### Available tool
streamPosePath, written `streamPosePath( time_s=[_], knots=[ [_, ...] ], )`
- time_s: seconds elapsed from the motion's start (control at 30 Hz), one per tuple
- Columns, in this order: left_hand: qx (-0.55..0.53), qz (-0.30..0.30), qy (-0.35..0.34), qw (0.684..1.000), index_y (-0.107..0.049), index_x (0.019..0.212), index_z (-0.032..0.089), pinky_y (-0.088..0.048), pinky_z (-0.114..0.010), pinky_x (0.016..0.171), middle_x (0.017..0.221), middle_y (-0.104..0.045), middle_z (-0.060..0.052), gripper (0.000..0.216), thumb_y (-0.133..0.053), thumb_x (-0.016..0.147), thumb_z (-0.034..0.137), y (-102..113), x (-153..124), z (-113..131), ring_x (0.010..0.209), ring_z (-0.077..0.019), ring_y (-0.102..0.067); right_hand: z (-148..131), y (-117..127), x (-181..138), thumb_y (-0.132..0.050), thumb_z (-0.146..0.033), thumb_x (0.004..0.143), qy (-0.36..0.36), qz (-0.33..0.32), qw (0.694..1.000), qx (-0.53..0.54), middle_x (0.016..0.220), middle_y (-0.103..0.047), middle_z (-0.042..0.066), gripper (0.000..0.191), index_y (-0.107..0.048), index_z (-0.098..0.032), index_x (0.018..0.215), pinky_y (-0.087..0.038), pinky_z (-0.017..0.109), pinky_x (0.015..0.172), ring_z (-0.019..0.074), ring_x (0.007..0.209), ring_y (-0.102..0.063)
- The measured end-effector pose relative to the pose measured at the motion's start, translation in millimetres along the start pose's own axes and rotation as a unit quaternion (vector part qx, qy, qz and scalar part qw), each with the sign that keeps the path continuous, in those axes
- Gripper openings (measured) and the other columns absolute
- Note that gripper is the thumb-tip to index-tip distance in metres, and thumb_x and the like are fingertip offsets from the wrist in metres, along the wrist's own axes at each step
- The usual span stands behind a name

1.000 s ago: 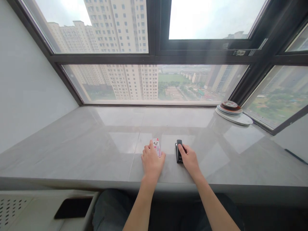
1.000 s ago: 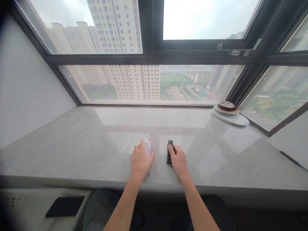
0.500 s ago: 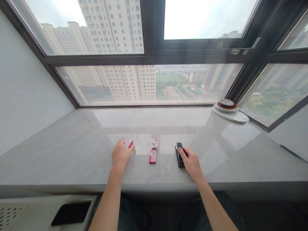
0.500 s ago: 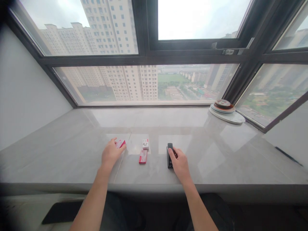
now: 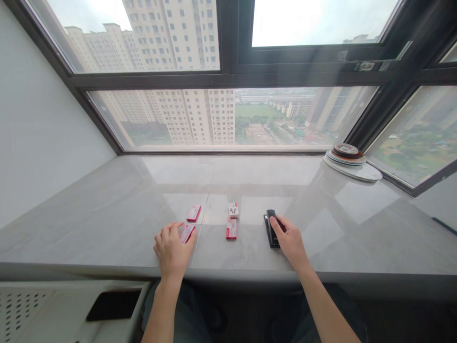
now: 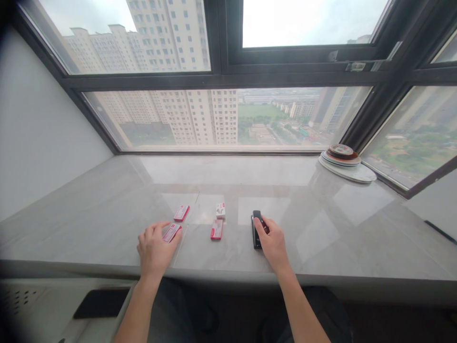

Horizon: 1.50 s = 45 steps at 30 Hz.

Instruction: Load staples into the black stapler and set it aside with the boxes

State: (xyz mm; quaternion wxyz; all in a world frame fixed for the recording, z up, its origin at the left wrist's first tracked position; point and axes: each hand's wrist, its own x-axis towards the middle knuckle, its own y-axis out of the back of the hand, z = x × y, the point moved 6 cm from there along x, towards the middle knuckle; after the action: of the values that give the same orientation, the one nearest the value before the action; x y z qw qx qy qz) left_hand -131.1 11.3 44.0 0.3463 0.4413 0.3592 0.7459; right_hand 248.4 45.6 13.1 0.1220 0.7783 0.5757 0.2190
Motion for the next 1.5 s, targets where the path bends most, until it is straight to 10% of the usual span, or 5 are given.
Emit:
streamPosePath(
  time_s=[0.33, 0.7, 1.1, 1.3, 1.5],
  knots=[
    [-0.128, -0.122, -0.168, 0.97, -0.056, 0.14, 0.033, -0.043, -0.045, 0.103, 0.134, -0.052, -0.009, 0.045, -0.059, 0.097, 0.046, -44.3, -33.2, 133.3, 0.124, -0.031, -0.051, 0.9, -3.4, -1.9, -0.067, -0.063, 0.083, -0.004, -0.003, 1.0, 0.027, 0.092, -0.068, 0.006, 0.062, -0.063, -0.019, 0.126, -0.05, 0.031, 0.065, 0.0187, 0.069, -0.057],
    [-0.134, -0.178, -0.219, 0.95, -0.065, 0.119, 0.031, -0.042, -0.049, 0.106, 0.135, -0.054, -0.008, 0.033, -0.071, 0.089, 0.044, -39.9, -47.5, 122.8, 0.126, -0.0322, -0.05, -37.8, 1.7, -3.3, -0.063, -0.041, 0.091, 0.117, -0.063, 0.99, -0.039, 0.111, -0.069, 0.007, 0.029, -0.071, -0.026, 0.114, -0.051, 0.037, 0.085, 0.0234, 0.093, -0.062],
    [-0.164, -0.254, -0.313, 0.901, -0.048, 0.148, 0.038, -0.019, -0.056, 0.126, 0.159, -0.042, -0.003, 0.058, -0.066, 0.094, 0.05, -29.0, -58.7, 123.8, 0.15, -0.0294, -0.033, -94.5, -73.1, -10.7, -0.067, -0.034, 0.088, 0.189, -0.141, 0.97, -0.062, 0.107, -0.073, 0.003, 0.024, -0.07, -0.03, 0.111, -0.034, 0.051, 0.112, 0.0254, 0.102, -0.064],
    [-0.146, -0.247, -0.294, 0.911, -0.041, 0.154, 0.038, -0.02, -0.051, 0.127, 0.166, -0.03, -0.003, 0.067, -0.066, 0.093, 0.052, -33.3, -56.7, 110.5, 0.154, -0.0264, -0.025, -83.2, -74.8, 5.7, -0.063, -0.048, 0.089, 0.071, -0.057, 0.986, 0.14, 0.104, -0.074, 0.004, 0.027, -0.067, -0.025, 0.102, -0.045, 0.047, 0.104, 0.0245, 0.098, -0.066],
    [-0.167, -0.263, -0.291, 0.905, -0.042, 0.152, 0.039, -0.02, -0.05, 0.127, 0.168, -0.025, -0.001, 0.064, -0.067, 0.094, 0.049, -34.3, -52.6, 103.3, 0.155, -0.0248, -0.025, -6.4, -16.0, 5.1, -0.049, -0.053, 0.094, -0.136, 0.048, 0.913, 0.383, 0.118, -0.069, 0.009, 0.036, -0.061, -0.022, 0.109, -0.06, 0.034, 0.081, 0.0243, 0.112, -0.065]
  ],
)
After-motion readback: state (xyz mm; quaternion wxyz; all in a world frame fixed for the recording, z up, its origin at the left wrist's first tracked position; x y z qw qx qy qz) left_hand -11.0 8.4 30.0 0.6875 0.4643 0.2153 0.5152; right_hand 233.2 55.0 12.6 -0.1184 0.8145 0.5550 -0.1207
